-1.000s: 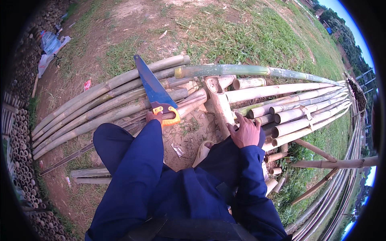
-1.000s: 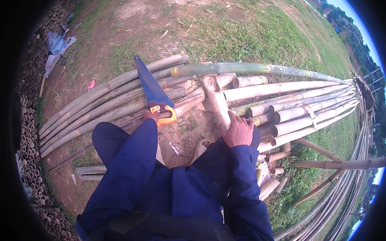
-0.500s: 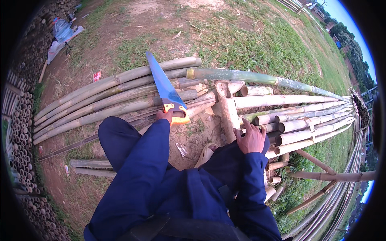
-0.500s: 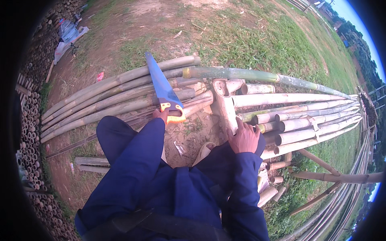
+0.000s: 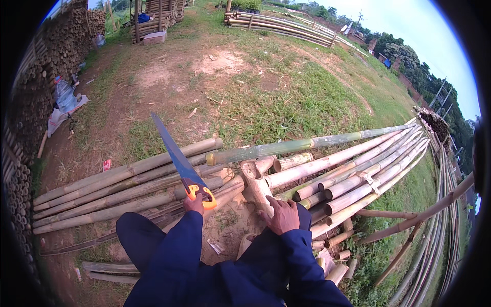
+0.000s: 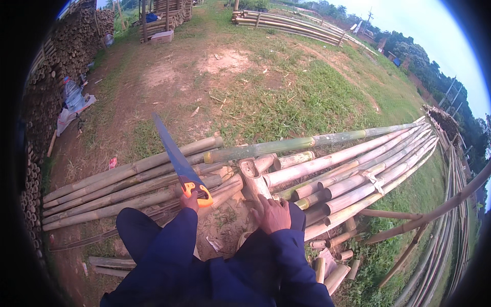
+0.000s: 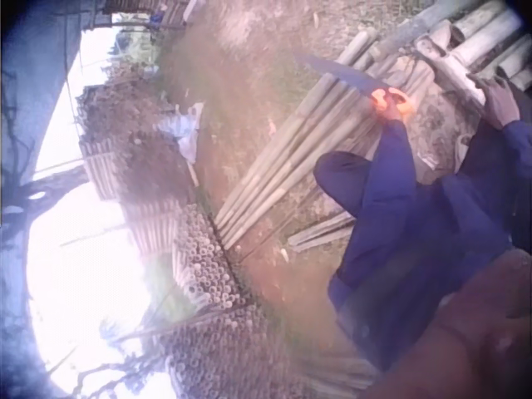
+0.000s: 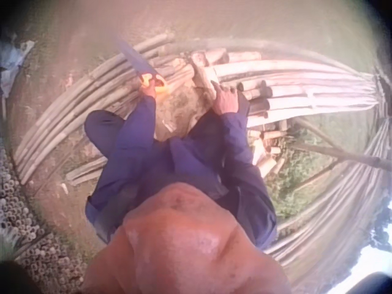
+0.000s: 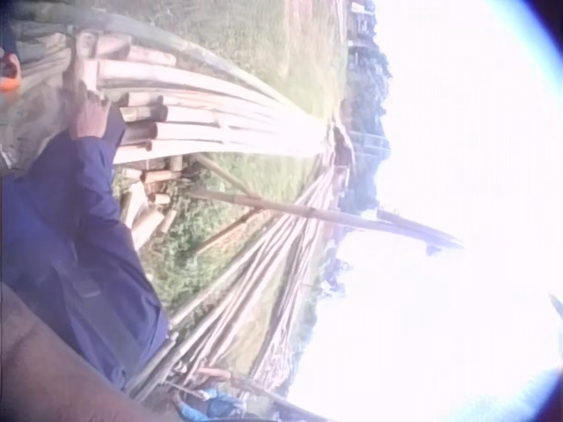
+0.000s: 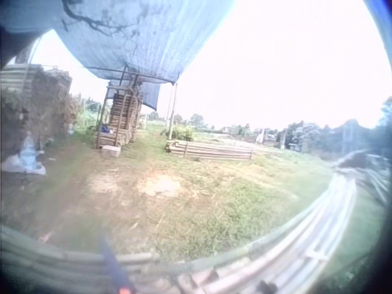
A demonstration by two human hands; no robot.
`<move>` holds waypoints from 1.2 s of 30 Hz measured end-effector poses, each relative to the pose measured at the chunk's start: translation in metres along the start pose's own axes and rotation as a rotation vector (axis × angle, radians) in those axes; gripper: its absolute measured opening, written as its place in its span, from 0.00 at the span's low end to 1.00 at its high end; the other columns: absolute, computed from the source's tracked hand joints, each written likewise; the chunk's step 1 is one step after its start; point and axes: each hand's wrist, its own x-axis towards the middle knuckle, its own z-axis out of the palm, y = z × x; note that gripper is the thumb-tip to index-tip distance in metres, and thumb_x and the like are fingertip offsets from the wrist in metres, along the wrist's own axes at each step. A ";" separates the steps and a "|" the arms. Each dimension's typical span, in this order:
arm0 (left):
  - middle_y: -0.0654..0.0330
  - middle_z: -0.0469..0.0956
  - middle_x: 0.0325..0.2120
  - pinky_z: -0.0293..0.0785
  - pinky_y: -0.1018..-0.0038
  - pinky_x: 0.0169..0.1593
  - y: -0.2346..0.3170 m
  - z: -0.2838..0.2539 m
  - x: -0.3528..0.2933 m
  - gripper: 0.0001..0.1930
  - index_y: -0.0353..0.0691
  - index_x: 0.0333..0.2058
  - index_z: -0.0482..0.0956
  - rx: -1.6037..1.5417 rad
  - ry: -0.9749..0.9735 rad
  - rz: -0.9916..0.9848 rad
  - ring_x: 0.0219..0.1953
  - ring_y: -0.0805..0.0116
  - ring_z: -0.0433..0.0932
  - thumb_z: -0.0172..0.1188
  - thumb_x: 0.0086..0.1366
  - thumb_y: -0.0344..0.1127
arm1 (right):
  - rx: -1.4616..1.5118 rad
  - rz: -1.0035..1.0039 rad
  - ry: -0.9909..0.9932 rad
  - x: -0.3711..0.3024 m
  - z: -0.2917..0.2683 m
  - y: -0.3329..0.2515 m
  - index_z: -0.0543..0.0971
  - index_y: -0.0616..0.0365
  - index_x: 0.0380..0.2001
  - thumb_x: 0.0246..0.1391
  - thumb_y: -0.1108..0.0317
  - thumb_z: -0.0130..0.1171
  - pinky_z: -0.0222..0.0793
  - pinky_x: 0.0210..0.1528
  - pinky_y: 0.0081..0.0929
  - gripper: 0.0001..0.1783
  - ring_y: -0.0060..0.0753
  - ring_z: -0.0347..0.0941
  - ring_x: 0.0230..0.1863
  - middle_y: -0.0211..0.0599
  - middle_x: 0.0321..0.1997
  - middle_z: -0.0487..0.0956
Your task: The person uses a hand saw to cut bamboo poles into shorter sections. They position each pole on a makeshift support, saw through it, then move the cut piece aside and repeat the process with additional poles.
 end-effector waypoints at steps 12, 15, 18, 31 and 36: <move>0.52 0.87 0.36 0.79 0.67 0.43 0.209 0.018 -0.117 0.15 0.31 0.45 0.83 -0.499 -0.593 0.392 0.38 0.67 0.84 0.62 0.71 0.39 | 0.349 -0.394 0.494 0.014 -0.023 -0.062 0.76 0.61 0.53 0.41 0.72 0.74 0.73 0.53 0.41 0.32 0.50 0.76 0.52 0.45 0.52 0.77; 0.54 0.86 0.38 0.78 0.69 0.44 0.229 0.030 -0.143 0.16 0.29 0.47 0.81 -0.443 -0.809 0.438 0.40 0.70 0.83 0.60 0.71 0.39 | 0.330 -0.258 0.578 0.012 -0.028 -0.056 0.76 0.63 0.42 0.37 0.76 0.70 0.72 0.44 0.42 0.24 0.50 0.76 0.43 0.47 0.42 0.78; 0.53 0.83 0.38 0.78 0.69 0.44 0.270 0.035 -0.166 0.20 0.28 0.47 0.78 -0.191 -0.958 0.632 0.40 0.67 0.82 0.58 0.73 0.43 | 0.329 -0.041 0.726 0.007 -0.034 -0.037 0.75 0.58 0.34 0.44 0.71 0.70 0.71 0.32 0.43 0.15 0.50 0.77 0.28 0.42 0.27 0.78; 0.57 0.78 0.36 0.74 0.57 0.48 0.181 0.155 -0.012 0.16 0.44 0.42 0.76 0.398 -0.711 1.018 0.43 0.51 0.78 0.70 0.60 0.41 | 0.937 0.611 1.099 0.008 -0.014 0.037 0.75 0.65 0.49 0.59 0.75 0.69 0.65 0.37 0.16 0.18 0.16 0.66 0.32 0.26 0.32 0.71; 0.51 0.77 0.46 0.72 0.59 0.56 0.190 0.224 0.029 0.26 0.41 0.51 0.74 0.579 -0.615 1.161 0.51 0.50 0.76 0.72 0.57 0.41 | 0.868 0.670 1.135 0.014 -0.006 0.035 0.71 0.71 0.60 0.60 0.75 0.66 0.70 0.49 0.21 0.27 0.18 0.70 0.36 0.28 0.34 0.74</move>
